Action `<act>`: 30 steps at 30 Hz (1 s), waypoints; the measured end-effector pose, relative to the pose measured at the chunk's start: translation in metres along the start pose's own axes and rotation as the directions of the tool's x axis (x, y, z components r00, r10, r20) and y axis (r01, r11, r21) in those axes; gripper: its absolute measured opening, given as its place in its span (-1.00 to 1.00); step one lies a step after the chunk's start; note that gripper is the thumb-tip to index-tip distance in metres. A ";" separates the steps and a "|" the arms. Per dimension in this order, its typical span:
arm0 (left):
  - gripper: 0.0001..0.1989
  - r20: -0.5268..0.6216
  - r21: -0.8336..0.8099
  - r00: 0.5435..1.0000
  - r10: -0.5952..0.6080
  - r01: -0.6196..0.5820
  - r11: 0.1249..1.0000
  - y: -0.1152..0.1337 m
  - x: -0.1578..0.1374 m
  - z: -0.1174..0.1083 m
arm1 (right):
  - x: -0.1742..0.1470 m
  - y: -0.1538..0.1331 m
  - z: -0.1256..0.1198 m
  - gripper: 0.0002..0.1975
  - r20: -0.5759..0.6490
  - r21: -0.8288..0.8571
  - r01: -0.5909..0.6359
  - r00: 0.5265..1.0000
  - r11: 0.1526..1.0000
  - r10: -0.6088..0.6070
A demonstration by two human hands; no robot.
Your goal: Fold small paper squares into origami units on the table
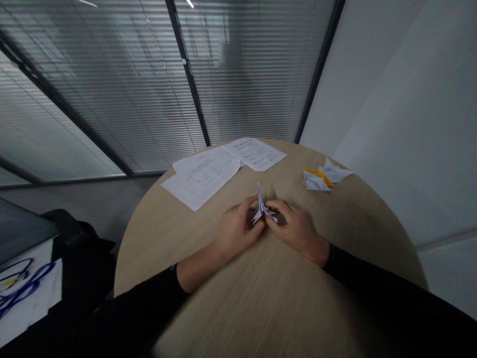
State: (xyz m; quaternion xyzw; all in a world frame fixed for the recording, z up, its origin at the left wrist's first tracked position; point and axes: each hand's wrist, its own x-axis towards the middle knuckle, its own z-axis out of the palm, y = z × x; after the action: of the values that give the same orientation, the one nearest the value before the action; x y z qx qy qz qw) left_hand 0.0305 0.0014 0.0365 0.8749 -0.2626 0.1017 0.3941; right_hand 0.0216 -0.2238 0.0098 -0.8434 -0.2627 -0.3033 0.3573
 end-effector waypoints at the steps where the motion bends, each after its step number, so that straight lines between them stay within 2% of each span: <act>1: -0.56 0.002 0.010 1.000 -0.028 0.028 1.000 0.000 0.001 -0.001 | 0.000 -0.001 0.000 -0.73 0.006 -0.007 0.021 1.000 1.000 -0.021; 4: -0.86 0.009 0.047 0.995 -0.103 0.102 0.994 0.001 0.002 -0.004 | -0.001 -0.001 -0.001 -0.75 -0.019 -0.037 0.030 0.999 0.999 -0.030; 9: -0.91 -0.046 0.085 0.989 -0.140 0.144 0.986 0.000 0.004 -0.009 | -0.004 0.003 -0.003 -0.76 -0.096 -0.054 -0.061 0.994 0.997 0.056; 12: -0.94 -0.090 0.012 0.979 -0.185 0.187 0.982 -0.006 0.005 -0.008 | -0.002 0.005 -0.006 -0.75 -0.147 -0.035 -0.075 0.987 0.997 0.069; 14: -0.78 -0.098 -0.103 0.974 -0.202 0.192 0.976 -0.011 0.006 -0.006 | 0.001 0.005 -0.008 -0.72 -0.172 -0.025 -0.064 0.983 0.998 0.059; 17: -0.56 -0.019 -0.316 0.986 -0.165 0.151 0.937 -0.017 0.006 -0.004 | 0.007 0.004 -0.011 -0.71 -0.197 -0.015 -0.054 0.979 0.998 0.050; 21: -0.50 0.079 -0.607 0.996 -0.045 0.084 0.790 -0.020 0.008 -0.001 | 0.011 0.006 -0.013 -0.67 -0.234 -0.010 -0.027 0.972 1.000 0.024; 23: -0.44 0.087 -0.706 0.995 -0.039 0.089 0.703 -0.022 0.010 0.001 | 0.011 0.008 -0.012 -0.62 -0.229 -0.002 -0.001 0.973 1.000 0.000; 26: -0.35 0.099 -0.748 0.988 -0.117 0.151 0.646 -0.023 0.013 0.005 | 0.010 0.008 -0.011 -0.60 -0.200 0.028 0.029 0.980 0.999 -0.022; 28: -0.29 0.132 -0.723 0.982 -0.135 0.188 0.665 -0.022 0.015 0.006 | 0.009 0.007 -0.011 -0.60 -0.187 0.052 0.027 0.982 0.998 -0.017; 30: -0.31 0.184 -0.690 0.973 -0.136 0.226 0.688 -0.021 0.015 0.006 | 0.009 0.005 -0.011 -0.61 -0.176 0.068 0.011 0.984 0.998 0.001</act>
State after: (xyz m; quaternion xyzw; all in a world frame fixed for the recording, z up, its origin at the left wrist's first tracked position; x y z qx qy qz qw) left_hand 0.0542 0.0029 0.0255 0.6832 -0.2167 -0.0980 0.6905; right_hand 0.0273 -0.2331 0.0205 -0.8000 -0.2425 -0.3681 0.4072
